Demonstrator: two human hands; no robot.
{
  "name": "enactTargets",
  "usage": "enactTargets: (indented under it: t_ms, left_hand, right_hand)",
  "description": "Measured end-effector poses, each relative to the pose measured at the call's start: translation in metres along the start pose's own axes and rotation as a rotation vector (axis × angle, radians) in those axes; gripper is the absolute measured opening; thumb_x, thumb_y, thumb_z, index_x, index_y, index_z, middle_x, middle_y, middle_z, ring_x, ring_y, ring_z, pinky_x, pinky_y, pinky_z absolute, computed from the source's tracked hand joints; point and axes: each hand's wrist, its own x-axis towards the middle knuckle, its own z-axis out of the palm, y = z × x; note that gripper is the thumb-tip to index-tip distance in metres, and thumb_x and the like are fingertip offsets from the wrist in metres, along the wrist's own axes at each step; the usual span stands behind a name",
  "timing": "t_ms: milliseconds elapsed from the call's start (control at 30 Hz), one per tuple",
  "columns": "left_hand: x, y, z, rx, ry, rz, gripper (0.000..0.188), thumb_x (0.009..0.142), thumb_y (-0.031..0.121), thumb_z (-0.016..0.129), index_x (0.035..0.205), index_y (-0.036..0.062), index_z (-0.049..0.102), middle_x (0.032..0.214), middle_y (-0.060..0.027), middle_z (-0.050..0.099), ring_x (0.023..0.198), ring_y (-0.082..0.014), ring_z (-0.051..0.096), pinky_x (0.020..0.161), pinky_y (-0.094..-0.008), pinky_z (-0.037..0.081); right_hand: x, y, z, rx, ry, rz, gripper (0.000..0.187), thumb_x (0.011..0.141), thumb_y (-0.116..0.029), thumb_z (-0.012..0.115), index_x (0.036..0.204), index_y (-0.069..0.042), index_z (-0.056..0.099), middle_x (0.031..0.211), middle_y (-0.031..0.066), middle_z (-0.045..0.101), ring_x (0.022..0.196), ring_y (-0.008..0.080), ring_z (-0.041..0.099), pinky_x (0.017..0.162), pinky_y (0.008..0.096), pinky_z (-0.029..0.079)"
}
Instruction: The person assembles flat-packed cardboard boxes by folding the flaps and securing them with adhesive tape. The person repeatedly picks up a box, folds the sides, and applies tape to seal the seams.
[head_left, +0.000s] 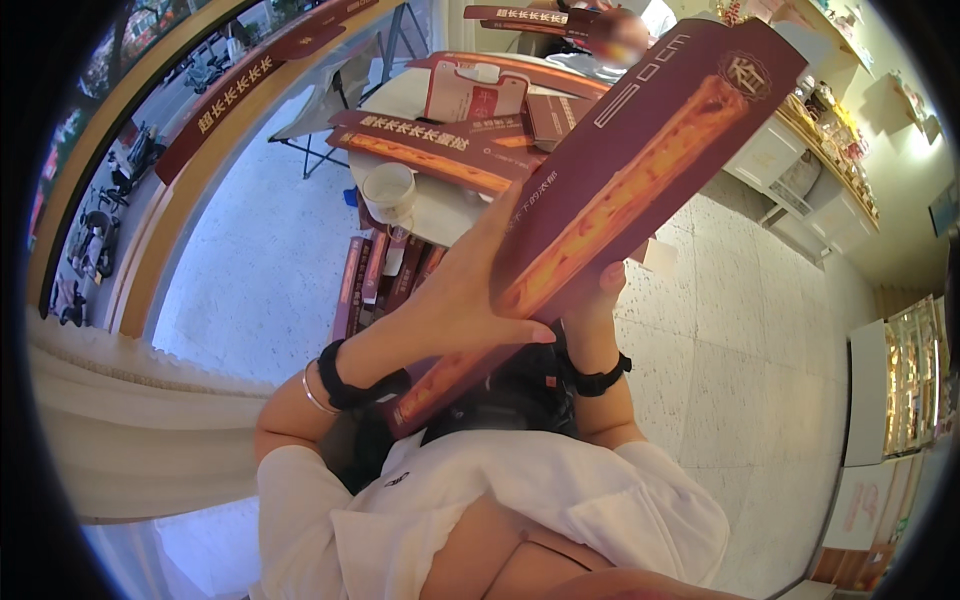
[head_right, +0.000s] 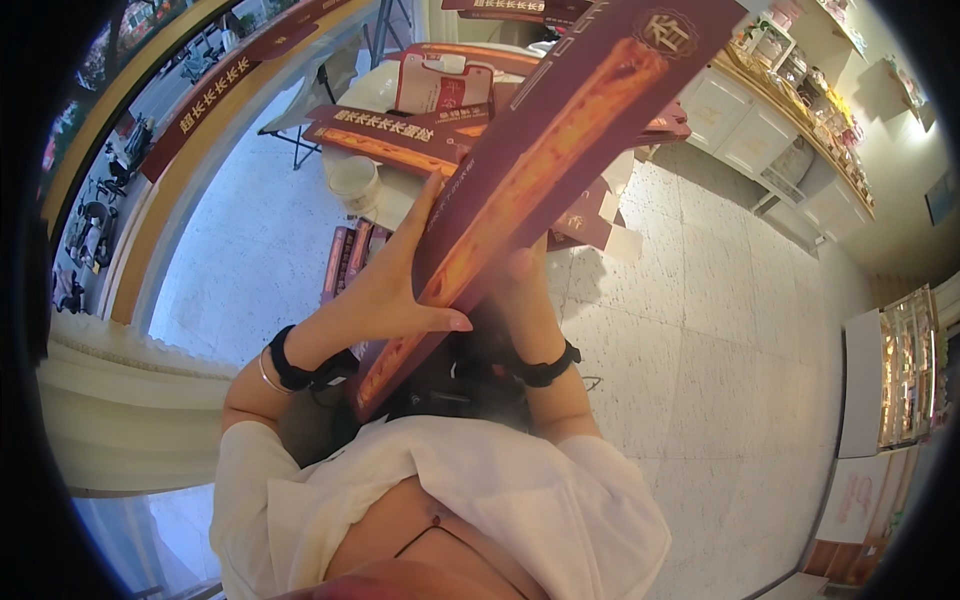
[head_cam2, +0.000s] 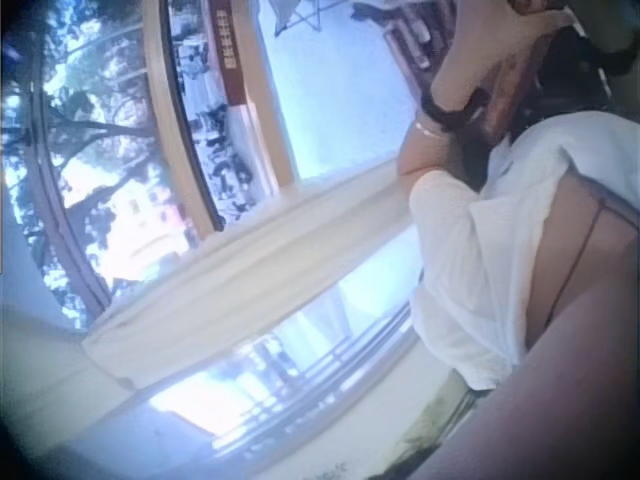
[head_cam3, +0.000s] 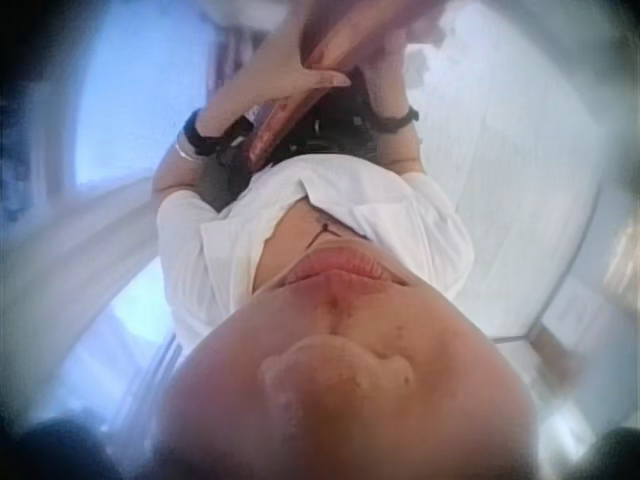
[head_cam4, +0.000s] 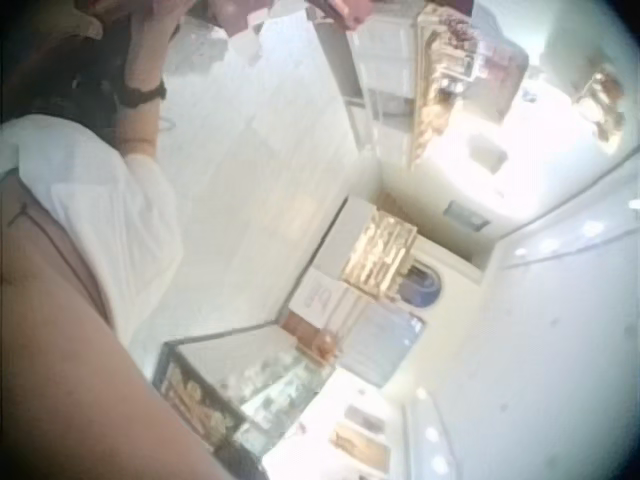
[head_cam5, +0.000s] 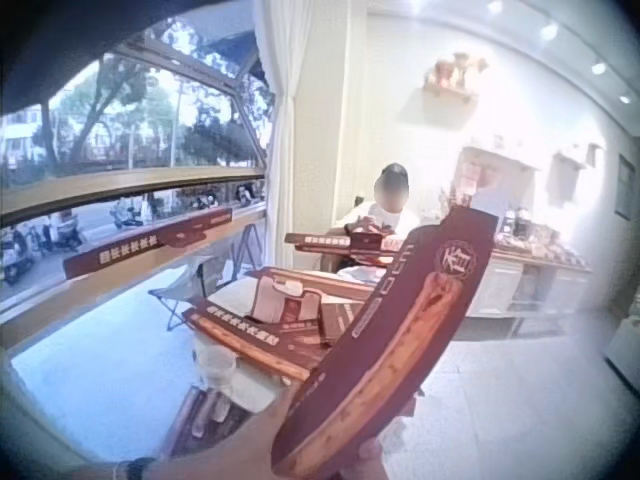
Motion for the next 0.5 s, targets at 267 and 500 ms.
enactTargets:
  t_ms: [267,500]
  left_hand:
    - [0.027,0.025,-0.036,-0.259,0.173,-0.088,0.118,0.068,0.021,0.083,0.149,0.005,-0.002,0.149,-0.0177,0.025,0.137,-0.0249,0.027,0.111,-0.0372,0.023]
    - [0.041,0.033,-0.082,-0.019,0.293,-0.006,0.111,0.063,0.02,0.084,0.148,0.0031,0.014,0.146,-0.0166,0.03,0.135,-0.0254,0.032,0.109,-0.0374,0.029]
  right_hand:
    - [0.054,-0.022,0.036,-0.101,0.04,-0.153,0.094,0.075,-0.032,0.075,0.145,-0.005,0.018,0.136,0.0117,0.039,0.127,0.0224,0.039,0.102,0.0347,0.037]
    - [0.106,-0.057,0.054,-0.22,-0.04,-0.076,0.067,0.084,-0.021,0.069,0.138,-0.003,0.033,0.124,0.0079,0.052,0.11,0.0143,0.052,0.09,0.0294,0.046]
